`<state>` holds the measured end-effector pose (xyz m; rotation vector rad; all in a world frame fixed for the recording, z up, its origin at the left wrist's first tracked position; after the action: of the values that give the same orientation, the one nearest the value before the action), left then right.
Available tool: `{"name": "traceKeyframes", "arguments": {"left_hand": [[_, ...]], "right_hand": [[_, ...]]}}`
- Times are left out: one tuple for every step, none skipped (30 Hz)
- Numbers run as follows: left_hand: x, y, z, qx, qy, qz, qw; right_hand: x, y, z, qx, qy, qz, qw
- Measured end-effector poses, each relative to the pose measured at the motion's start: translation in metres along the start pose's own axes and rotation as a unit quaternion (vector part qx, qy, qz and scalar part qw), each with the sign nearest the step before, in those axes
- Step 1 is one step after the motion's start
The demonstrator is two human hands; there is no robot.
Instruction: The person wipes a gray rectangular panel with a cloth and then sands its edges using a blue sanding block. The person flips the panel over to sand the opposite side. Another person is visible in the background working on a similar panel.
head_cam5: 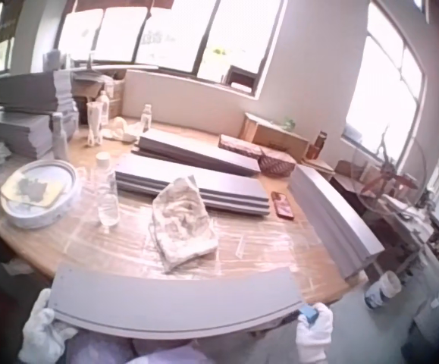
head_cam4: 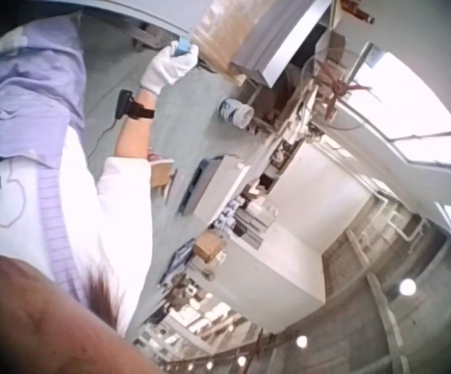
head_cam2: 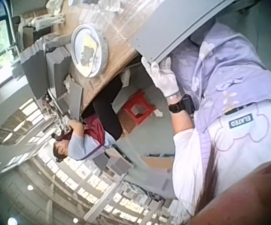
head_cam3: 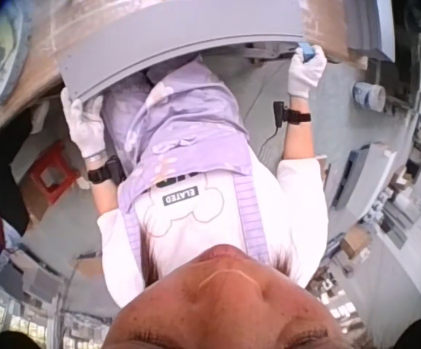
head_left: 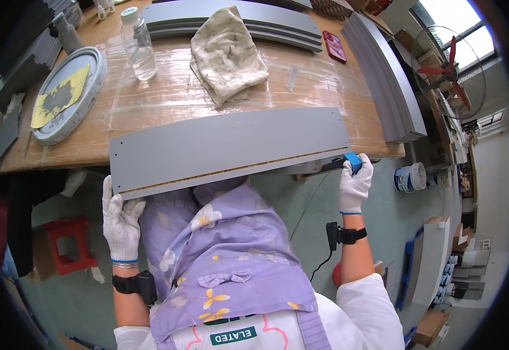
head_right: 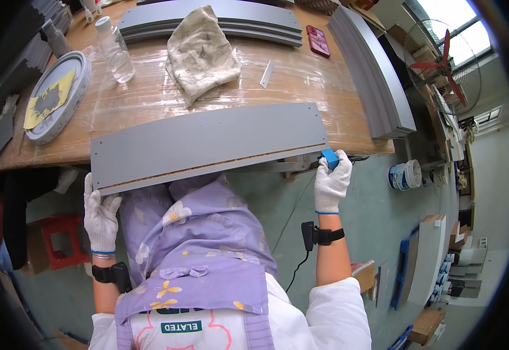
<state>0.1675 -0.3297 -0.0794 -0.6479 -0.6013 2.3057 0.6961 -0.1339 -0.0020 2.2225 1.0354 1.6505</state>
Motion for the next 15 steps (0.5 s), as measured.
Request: {"name": "traceKeyframes", "arguments": {"left_hand": [[0.0, 0.002, 0.0, 0.005, 0.001, -0.003, 1.0], [0.0, 0.003, -0.001, 0.012, 0.002, -0.006, 1.0], [-0.001, 0.002, 0.0, 0.011, 0.0, -0.005, 1.0], [-0.001, 0.0, 0.001, 0.009, -0.003, -0.004, 1.0], [-0.004, 0.0, 0.005, 0.01, -0.01, 0.0, 1.0], [-0.005, -0.001, 0.004, 0.008, -0.007, 0.001, 1.0], [-0.005, -0.003, 0.003, 0.005, -0.006, 0.002, 1.0], [-0.005, -0.004, 0.004, 0.005, -0.007, 0.006, 1.0], [-0.004, -0.003, 0.003, 0.002, -0.001, 0.004, 1.0], [-0.002, -0.002, 0.003, -0.001, 0.003, 0.002, 1.0], [-0.001, 0.0, 0.002, -0.004, 0.006, 0.0, 1.0], [0.001, 0.002, 0.002, -0.011, 0.007, -0.002, 1.0], [0.001, 0.003, 0.002, -0.018, 0.007, -0.003, 1.0], [0.002, 0.003, 0.0, -0.029, 0.01, -0.006, 1.0], [0.003, 0.004, -0.001, -0.036, 0.014, -0.006, 0.999]], "right_hand": [[0.002, 0.003, 0.006, -0.009, -0.027, 0.013, 1.0], [0.002, 0.003, 0.001, 0.003, -0.02, 0.004, 1.0], [0.001, 0.001, -0.008, 0.015, -0.013, -0.006, 1.0], [-0.001, -0.001, -0.017, 0.027, -0.005, -0.015, 1.0], [-0.006, -0.006, -0.034, 0.052, 0.027, -0.013, 0.998], [-0.013, -0.009, -0.052, 0.072, 0.049, -0.015, 0.996], [-0.02, -0.013, -0.074, 0.105, 0.056, -0.04, 0.992], [-0.029, -0.018, -0.099, 0.141, 0.061, -0.066, 0.986], [-0.039, -0.019, -0.131, 0.176, 0.103, -0.084, 0.976], [-0.048, -0.02, -0.166, 0.212, 0.143, -0.1, 0.962], [-0.058, -0.023, -0.196, 0.25, 0.168, -0.12, 0.946], [-0.068, -0.026, -0.224, 0.285, 0.193, -0.14, 0.928], [-0.077, -0.03, -0.246, 0.307, 0.219, -0.16, 0.912], [-0.085, -0.032, -0.264, 0.323, 0.247, -0.18, 0.896], [-0.09, -0.033, -0.273, 0.322, 0.264, -0.175, 0.892]]}}
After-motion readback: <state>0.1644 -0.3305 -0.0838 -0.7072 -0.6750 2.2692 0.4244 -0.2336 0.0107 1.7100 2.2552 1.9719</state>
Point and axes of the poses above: each hand's wrist, its own x-axis towards the middle knuckle, its own y-axis out of the back of the hand, z = x × y, the point moved 9 cm from there along x, towards the middle knuckle, and after that the axes turned 12 degrees about z, right-handed, at the moved point
